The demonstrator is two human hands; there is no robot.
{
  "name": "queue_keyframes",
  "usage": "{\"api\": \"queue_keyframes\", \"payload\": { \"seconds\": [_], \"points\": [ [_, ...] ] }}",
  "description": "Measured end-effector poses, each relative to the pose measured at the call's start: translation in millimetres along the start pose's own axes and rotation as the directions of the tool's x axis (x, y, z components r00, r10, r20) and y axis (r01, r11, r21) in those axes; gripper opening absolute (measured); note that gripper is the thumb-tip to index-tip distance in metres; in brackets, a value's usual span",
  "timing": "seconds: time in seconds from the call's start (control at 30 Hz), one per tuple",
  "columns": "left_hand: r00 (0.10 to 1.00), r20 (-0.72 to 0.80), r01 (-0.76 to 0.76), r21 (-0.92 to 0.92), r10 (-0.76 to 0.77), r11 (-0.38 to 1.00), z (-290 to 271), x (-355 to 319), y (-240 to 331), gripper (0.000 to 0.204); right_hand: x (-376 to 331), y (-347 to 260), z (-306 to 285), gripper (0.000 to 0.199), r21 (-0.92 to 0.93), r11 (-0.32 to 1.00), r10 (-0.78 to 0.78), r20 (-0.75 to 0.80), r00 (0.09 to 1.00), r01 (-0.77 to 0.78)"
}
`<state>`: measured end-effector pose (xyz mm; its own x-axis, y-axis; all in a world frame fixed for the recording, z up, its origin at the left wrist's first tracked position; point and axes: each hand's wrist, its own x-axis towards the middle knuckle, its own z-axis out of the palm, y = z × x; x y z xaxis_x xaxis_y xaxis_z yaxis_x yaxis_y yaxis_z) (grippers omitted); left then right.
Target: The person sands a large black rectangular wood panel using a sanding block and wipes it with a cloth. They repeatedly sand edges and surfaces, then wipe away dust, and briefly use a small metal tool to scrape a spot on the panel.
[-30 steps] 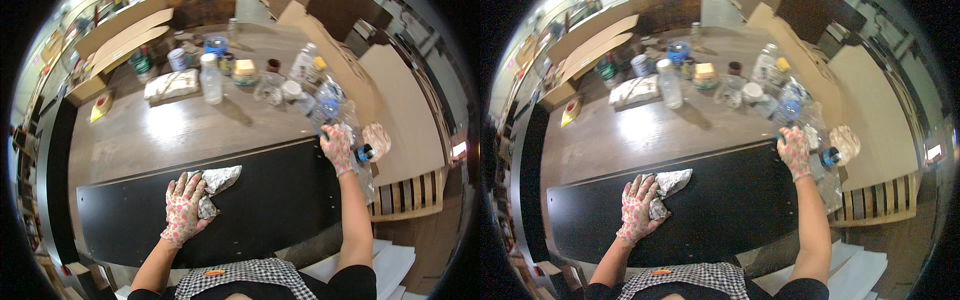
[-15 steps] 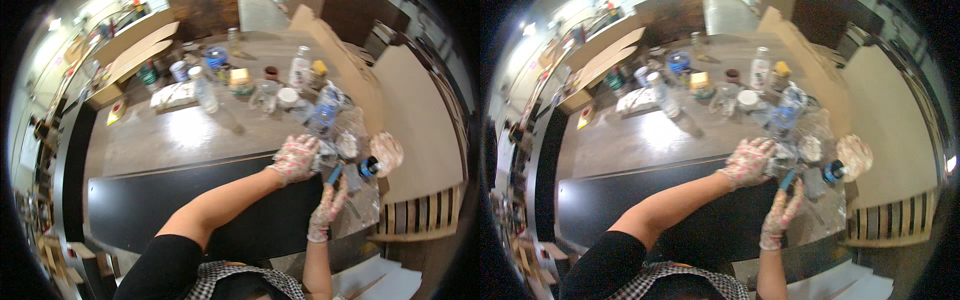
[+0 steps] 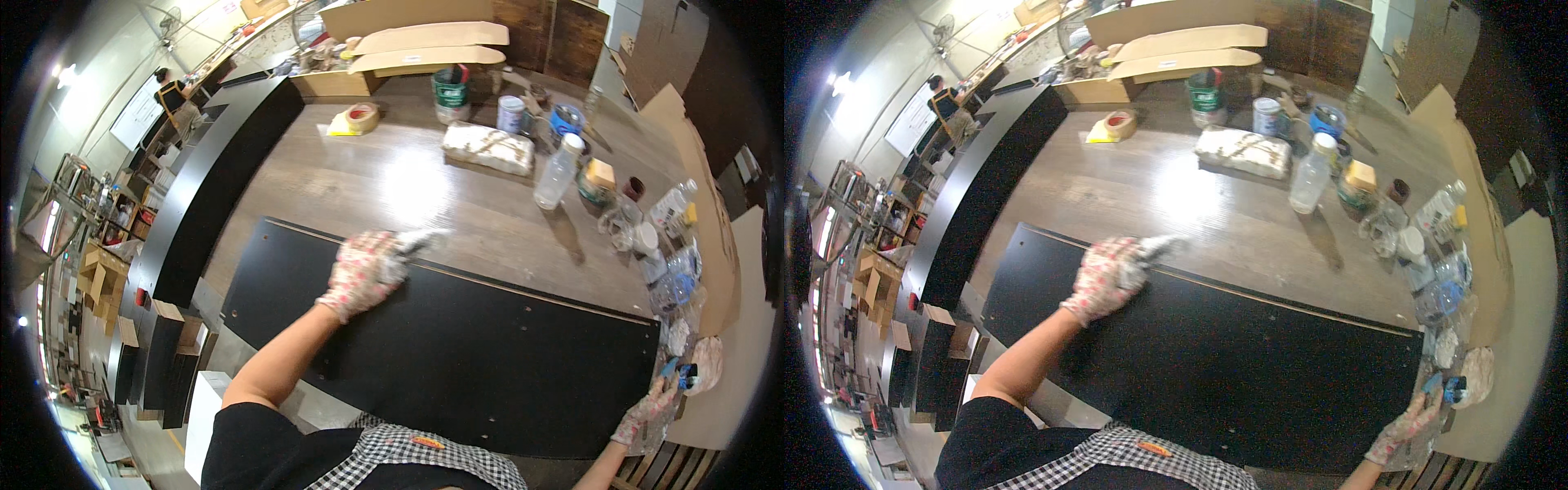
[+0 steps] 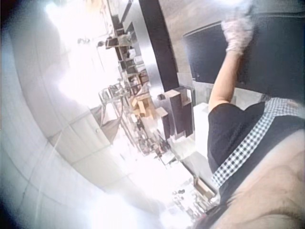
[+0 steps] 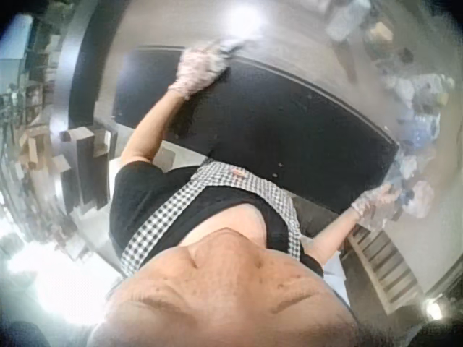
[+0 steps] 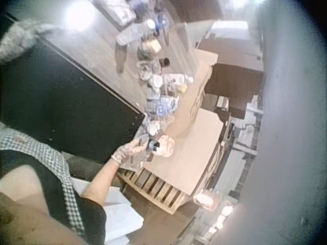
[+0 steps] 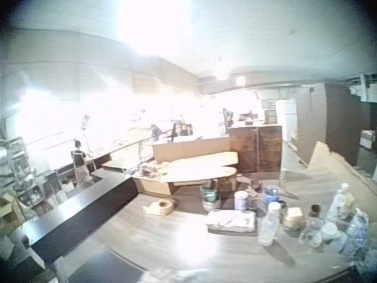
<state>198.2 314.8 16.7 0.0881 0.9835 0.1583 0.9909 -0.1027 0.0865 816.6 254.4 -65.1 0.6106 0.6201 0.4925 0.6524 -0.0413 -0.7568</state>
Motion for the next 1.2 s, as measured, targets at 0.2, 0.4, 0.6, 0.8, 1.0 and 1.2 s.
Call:
{"api": "queue_keyframes", "payload": {
  "seconds": [0.2, 0.4, 0.6, 0.8, 1.0, 1.2],
  "points": [
    [0.916, -0.131, 0.380, -0.017, -0.379, 0.925, -12.6, -21.2, -220.0, 0.020, 9.5, -1.4, -8.2, 0.055, 0.007, 0.996, 0.088, 0.094, 0.992, -0.089],
    [0.695, -0.386, 0.355, -0.549, -0.606, 0.757, -48.4, -17.2, -281.1, 0.027, 6.7, -14.2, -5.4, 0.053, -0.146, 0.981, 0.140, 0.058, 0.989, -0.130],
    [0.979, 0.179, 0.093, 0.031, -0.097, 0.995, -1.9, -12.2, -67.0, 0.074, -3.1, -23.1, 0.5, 0.051, 0.081, 0.984, 0.157, 0.007, 0.988, -0.157],
    [0.854, 0.133, -0.494, -0.096, 0.503, 0.864, 31.2, 39.8, 201.0, 0.081, -16.0, -52.0, 11.6, 0.046, 0.065, 0.992, 0.112, -0.044, 0.993, -0.109],
    [0.442, -0.061, -0.823, -0.425, 0.895, 0.377, 39.2, 10.1, 408.0, 0.069, 12.6, -54.6, -20.3, 0.041, 0.563, 0.749, 0.297, 0.185, 0.937, -0.349],
    [0.757, 0.135, -0.598, -0.251, 0.639, 0.761, 37.3, 11.7, 350.9, 0.088, 62.8, -21.7, -48.1, 0.036, 0.201, 0.971, -0.193, 0.336, 0.922, 0.130]
  ]
}}
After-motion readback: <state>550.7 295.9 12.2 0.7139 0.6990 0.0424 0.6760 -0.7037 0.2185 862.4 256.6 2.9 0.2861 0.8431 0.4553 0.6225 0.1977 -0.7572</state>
